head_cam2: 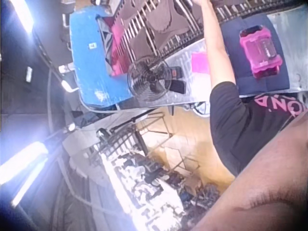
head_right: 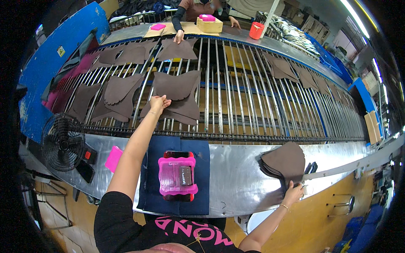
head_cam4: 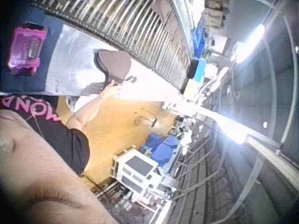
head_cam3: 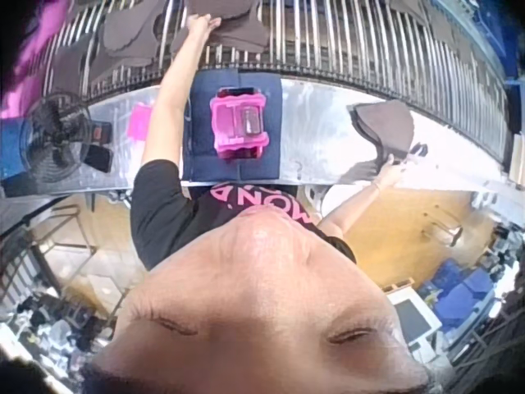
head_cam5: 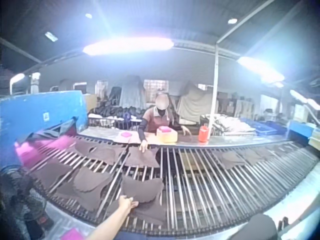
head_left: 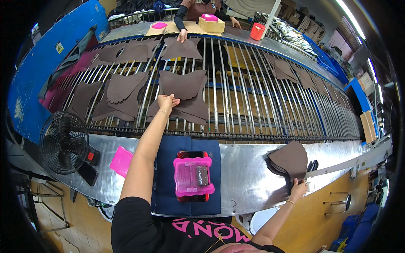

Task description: The person picks up brown fabric pieces from a conveyor belt and places them onto a stack on the table. They briefly walk away to retrieve more pieces from a nearby table and return to continue stacking them.

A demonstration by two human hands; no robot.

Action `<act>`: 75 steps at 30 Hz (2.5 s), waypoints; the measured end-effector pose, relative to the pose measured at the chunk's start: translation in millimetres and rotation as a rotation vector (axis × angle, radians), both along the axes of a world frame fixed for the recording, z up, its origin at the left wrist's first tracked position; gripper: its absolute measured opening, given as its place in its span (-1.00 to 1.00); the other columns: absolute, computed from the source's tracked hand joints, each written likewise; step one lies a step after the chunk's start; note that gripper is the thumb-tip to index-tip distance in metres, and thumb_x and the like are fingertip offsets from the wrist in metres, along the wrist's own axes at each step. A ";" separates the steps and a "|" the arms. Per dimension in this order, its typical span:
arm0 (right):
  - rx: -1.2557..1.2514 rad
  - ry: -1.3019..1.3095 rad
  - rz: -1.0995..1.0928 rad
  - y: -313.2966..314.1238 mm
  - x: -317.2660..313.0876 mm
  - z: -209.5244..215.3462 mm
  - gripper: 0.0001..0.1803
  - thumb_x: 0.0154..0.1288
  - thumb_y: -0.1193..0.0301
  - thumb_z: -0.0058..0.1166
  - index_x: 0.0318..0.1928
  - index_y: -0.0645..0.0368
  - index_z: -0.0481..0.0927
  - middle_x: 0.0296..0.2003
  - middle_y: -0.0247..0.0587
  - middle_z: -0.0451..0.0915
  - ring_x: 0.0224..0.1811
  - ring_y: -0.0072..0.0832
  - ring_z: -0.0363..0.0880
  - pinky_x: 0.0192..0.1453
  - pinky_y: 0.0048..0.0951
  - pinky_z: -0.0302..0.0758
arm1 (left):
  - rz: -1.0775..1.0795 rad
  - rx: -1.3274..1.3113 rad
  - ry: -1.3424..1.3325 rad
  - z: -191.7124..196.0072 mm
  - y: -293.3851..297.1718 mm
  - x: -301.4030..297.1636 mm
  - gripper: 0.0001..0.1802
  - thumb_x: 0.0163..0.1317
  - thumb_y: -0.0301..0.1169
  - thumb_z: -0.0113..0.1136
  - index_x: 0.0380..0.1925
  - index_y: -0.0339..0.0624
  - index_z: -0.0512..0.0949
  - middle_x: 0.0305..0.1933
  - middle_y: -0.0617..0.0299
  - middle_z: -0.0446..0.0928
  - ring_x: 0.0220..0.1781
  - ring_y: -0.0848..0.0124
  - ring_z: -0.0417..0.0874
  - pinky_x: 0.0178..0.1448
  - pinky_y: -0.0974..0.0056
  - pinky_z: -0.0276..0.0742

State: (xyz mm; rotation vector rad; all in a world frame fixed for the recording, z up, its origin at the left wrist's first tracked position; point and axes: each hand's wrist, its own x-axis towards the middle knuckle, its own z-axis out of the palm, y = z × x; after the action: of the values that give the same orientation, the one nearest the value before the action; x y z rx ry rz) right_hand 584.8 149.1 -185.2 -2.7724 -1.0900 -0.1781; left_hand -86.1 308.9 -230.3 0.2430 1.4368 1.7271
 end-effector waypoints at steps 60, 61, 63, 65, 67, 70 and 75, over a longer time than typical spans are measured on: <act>0.685 1.217 0.834 -38.3 -72.2 71.9 -0.66 0.30 0.57 0.10 0.08 0.35 0.51 -0.16 -0.28 0.61 -0.13 -0.61 0.53 0.03 -0.61 0.43 | -0.991 0.474 1.496 195.6 -224.6 201.1 -0.74 0.14 -0.25 0.26 -0.24 -0.17 0.59 -0.24 0.10 0.41 -0.44 0.17 0.55 -0.35 0.13 0.48; 0.694 1.189 0.818 -30.5 -79.6 86.1 -0.64 0.31 0.55 0.09 0.11 0.38 0.48 -0.12 -0.24 0.61 -0.11 -0.59 0.54 0.05 -0.60 0.43 | -0.933 0.524 1.436 204.8 -222.5 202.4 -0.71 0.13 -0.28 0.28 -0.18 -0.15 0.58 -0.24 0.12 0.42 -0.47 0.23 0.52 -0.37 0.19 0.46; 0.688 1.158 0.801 -3.5 -92.7 95.0 -0.59 0.33 0.51 0.08 0.15 0.43 0.44 -0.06 -0.16 0.59 -0.06 -0.54 0.54 0.07 -0.58 0.43 | -0.858 0.519 1.344 227.1 -226.2 198.0 -0.64 0.12 -0.32 0.31 -0.07 -0.14 0.56 -0.26 0.17 0.41 -0.52 0.35 0.45 -0.40 0.30 0.41; 0.664 1.141 0.789 34.9 -105.7 90.2 -0.55 0.34 0.48 0.07 0.16 0.47 0.40 0.00 -0.10 0.57 -0.03 -0.50 0.53 0.09 -0.56 0.42 | -0.832 0.426 1.273 244.1 -238.7 176.4 -0.58 0.12 -0.36 0.31 0.02 -0.13 0.53 -0.28 0.22 0.39 -0.55 0.49 0.36 -0.43 0.41 0.34; 0.591 1.288 0.896 88.6 -115.3 64.9 -0.52 0.32 0.48 0.09 0.19 0.48 0.38 0.07 -0.03 0.53 0.00 -0.44 0.53 0.12 -0.53 0.41 | -0.747 0.292 1.214 248.0 -255.9 150.9 -0.57 0.16 -0.34 0.30 0.05 -0.13 0.51 -0.31 0.27 0.36 -0.55 0.59 0.35 -0.47 0.45 0.32; 0.445 1.325 0.902 151.4 -153.8 36.6 -0.50 0.29 0.47 0.11 0.18 0.48 0.38 0.01 -0.04 0.57 -0.03 -0.48 0.54 0.08 -0.54 0.42 | -0.608 0.201 0.885 242.8 -285.2 117.7 -0.56 0.16 -0.47 0.28 0.08 -0.12 0.50 -0.32 0.39 0.29 -0.56 0.74 0.22 -0.50 0.61 0.15; 0.262 1.228 0.847 229.3 -198.4 -20.6 -0.55 0.22 0.54 0.14 0.13 0.40 0.48 -0.11 -0.12 0.64 -0.16 -0.53 0.58 -0.10 -0.55 0.47 | -0.380 0.081 0.793 229.0 -331.2 72.1 -0.57 0.19 -0.53 0.22 0.10 -0.14 0.48 -0.30 0.40 0.33 -0.56 0.77 0.23 -0.55 0.61 0.10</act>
State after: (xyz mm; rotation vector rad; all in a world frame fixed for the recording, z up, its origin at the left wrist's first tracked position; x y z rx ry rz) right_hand 386.4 378.4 -205.8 -1.4142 -1.4459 1.1662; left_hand -14.0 -22.4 -1.3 1.2705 1.7048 1.4193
